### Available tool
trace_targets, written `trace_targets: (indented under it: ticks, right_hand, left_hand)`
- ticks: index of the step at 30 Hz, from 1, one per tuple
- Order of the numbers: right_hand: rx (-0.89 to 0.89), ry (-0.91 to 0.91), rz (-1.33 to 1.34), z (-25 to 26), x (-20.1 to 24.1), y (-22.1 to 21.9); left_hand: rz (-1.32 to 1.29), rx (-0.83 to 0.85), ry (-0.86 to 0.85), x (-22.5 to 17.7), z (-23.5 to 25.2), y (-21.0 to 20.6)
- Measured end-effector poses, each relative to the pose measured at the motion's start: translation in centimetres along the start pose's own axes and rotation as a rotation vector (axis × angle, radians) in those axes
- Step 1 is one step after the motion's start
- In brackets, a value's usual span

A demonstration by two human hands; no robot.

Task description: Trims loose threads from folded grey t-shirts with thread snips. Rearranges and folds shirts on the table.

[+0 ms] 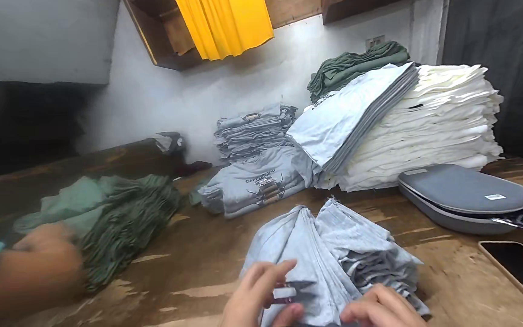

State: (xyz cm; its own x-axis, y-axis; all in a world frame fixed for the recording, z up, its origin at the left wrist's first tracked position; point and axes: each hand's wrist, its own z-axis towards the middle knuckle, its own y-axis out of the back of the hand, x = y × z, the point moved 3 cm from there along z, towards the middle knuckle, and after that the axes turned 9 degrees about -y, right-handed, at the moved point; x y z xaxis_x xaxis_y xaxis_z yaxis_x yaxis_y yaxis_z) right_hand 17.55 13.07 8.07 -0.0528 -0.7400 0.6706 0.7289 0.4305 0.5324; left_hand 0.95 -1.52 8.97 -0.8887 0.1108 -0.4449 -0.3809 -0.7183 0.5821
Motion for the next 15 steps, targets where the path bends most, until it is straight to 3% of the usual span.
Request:
trace_targets:
  ticks: [5, 10, 15]
  right_hand:
    - [-0.155, -0.043, 0.113, -0.5, -1.2, -0.8]
    - [-0.229, -0.012, 0.282, -0.2, -1.3, -1.1]
    - [-0.034, 0.145, 0.156, -0.4, -1.6, -0.6]
  left_hand:
    - [0.278, 0.067, -0.194, -2.6, 1.7, -0.2]
    - [0.314, 0.17, -0.247, -4.2, 3.1, -1.0]
    - [0.163, 0.1, -0.12, -2.7, 2.5, -0.3]
